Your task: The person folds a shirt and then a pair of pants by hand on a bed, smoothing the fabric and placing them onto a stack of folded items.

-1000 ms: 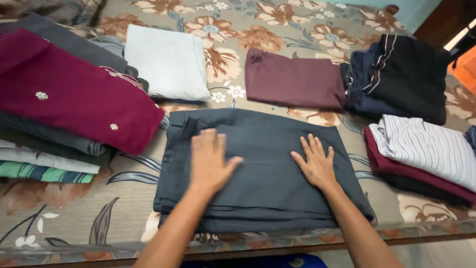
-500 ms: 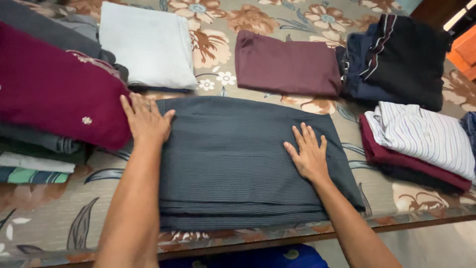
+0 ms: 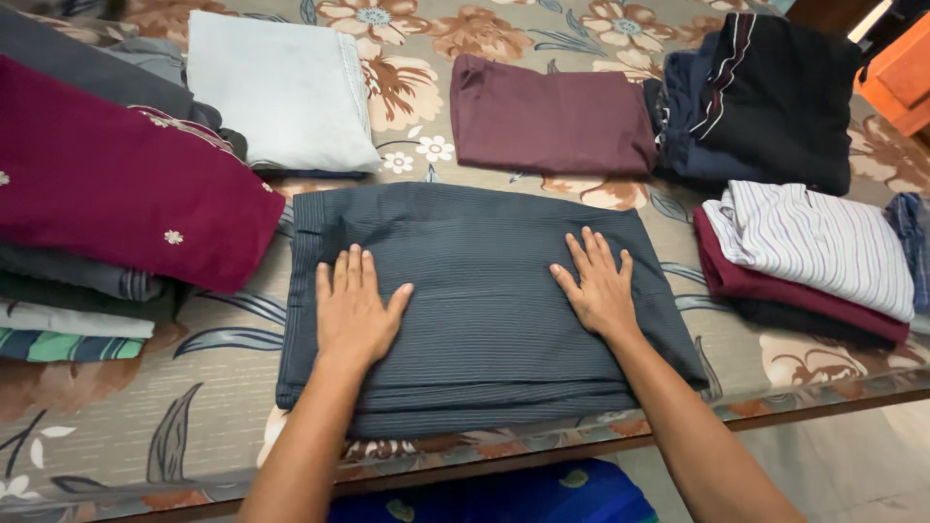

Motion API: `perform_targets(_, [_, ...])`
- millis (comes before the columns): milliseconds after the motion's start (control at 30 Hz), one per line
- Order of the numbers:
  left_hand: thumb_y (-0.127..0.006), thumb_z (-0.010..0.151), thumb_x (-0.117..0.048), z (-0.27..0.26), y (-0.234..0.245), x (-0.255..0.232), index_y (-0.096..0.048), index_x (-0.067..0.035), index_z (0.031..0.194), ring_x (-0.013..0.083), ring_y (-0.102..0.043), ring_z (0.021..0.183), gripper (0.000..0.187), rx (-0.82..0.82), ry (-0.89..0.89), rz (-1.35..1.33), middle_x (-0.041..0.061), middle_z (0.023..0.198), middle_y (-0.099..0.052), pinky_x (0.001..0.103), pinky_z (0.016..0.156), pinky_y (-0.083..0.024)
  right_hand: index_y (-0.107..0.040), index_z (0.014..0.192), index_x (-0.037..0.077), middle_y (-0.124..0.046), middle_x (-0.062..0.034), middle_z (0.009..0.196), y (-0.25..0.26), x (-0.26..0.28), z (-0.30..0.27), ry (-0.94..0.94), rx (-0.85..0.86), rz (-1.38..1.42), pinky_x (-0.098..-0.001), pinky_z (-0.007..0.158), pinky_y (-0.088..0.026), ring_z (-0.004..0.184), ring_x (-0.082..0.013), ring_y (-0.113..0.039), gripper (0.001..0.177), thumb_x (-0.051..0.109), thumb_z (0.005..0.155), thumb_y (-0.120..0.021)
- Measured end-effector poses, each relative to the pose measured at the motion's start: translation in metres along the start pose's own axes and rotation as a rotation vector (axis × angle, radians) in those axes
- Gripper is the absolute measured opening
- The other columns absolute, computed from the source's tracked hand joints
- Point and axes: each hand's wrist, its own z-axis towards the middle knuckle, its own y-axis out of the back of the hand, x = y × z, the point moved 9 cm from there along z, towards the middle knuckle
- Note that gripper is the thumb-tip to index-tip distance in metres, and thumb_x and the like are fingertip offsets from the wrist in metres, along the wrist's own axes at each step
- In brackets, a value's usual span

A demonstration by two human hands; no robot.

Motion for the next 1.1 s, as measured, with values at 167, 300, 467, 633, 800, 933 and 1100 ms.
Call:
perform_targets(167, [-0.035,0.098,-0.064,-0.007,-0.006,0.004,-0.036,0.004,0.152,0.0319,-0.027,0.151,0.087,-0.119,-0.001,0.146,0.021,0.162,-0.033,0.052,0.124,-0.008,-0.041,0.155,0.015,-0.025,-0.0135,0.166,0.015,0.019,0.01,-0.096,0.079,-0.003,-0.0679,0.117,-0.008,0.154,-0.0321,-0.021,0.071,0.059,0.1,-0.043])
perform_targets(300, [-0.034,0.101,-0.063,-0.01,-0.012,0.004,-0.037,0.004,0.154,0.0322,-0.028,0.153,0.086,-0.132,-0.005,0.196,0.021,0.163,-0.035,0.051,0.126,-0.007,-0.044,0.151,0.009,-0.036,-0.0192,0.16,0.015,0.16,-0.02,0.138,0.031,0.1,-0.0798,0.108,-0.021,0.149,-0.0401,-0.031,0.073,0.059,0.098,-0.047])
perform_targets(467, [-0.034,0.101,-0.062,-0.012,-0.008,0.006,-0.038,0.005,0.154,0.0319,-0.028,0.153,0.086,-0.189,-0.007,0.12,0.021,0.163,-0.035,0.052,0.126,-0.006,-0.037,0.155,0.006,-0.027,-0.0194,0.165,0.013,0.232,-0.05,0.238,0.14,0.205,-0.0697,0.117,-0.005,0.154,-0.0349,-0.02,0.085,0.066,0.096,-0.046])
perform_targets(633, [-0.034,0.1,-0.063,-0.012,-0.005,0.002,-0.038,0.004,0.153,0.0311,-0.028,0.152,0.085,-0.178,0.009,0.17,0.021,0.161,-0.035,0.051,0.124,-0.006,-0.035,0.158,0.015,-0.024,-0.0093,0.17,0.025,0.047,-0.045,-0.19,0.248,-0.031,-0.0624,0.124,-0.002,0.157,-0.029,-0.016,0.084,0.068,0.093,-0.042])
perform_targets(800, [-0.034,0.1,-0.062,-0.014,-0.001,-0.002,-0.039,0.004,0.153,0.0315,-0.028,0.151,0.084,-0.193,0.008,0.175,0.021,0.162,-0.036,0.051,0.124,-0.006,-0.029,0.158,0.006,-0.018,-0.0185,0.168,0.059,-0.034,-0.023,-0.374,0.187,-0.067,-0.0701,0.117,0.004,0.156,-0.0337,-0.01,0.09,0.071,0.096,-0.037])
perform_targets(933, [-0.034,0.1,-0.062,-0.012,-0.005,0.001,-0.039,0.004,0.153,0.0303,-0.028,0.152,0.085,-0.176,0.029,0.2,0.02,0.162,-0.036,0.051,0.125,-0.006,-0.032,0.158,0.009,-0.02,-0.0183,0.168,0.024,0.119,-0.012,0.006,0.192,-0.124,-0.0742,0.117,0.0,0.156,-0.0367,-0.012,0.086,0.067,0.095,-0.04])
perform_targets(1100, [-0.036,0.097,-0.06,-0.01,-0.002,0.002,-0.038,0.003,0.152,0.0303,-0.027,0.151,0.084,-0.203,-0.005,0.24,0.019,0.161,-0.035,0.052,0.123,-0.006,-0.035,0.158,0.007,-0.026,-0.0175,0.168,-0.003,0.241,-0.021,0.391,0.12,0.204,-0.0691,0.118,-0.007,0.156,-0.0333,-0.021,0.082,0.065,0.1,-0.043])
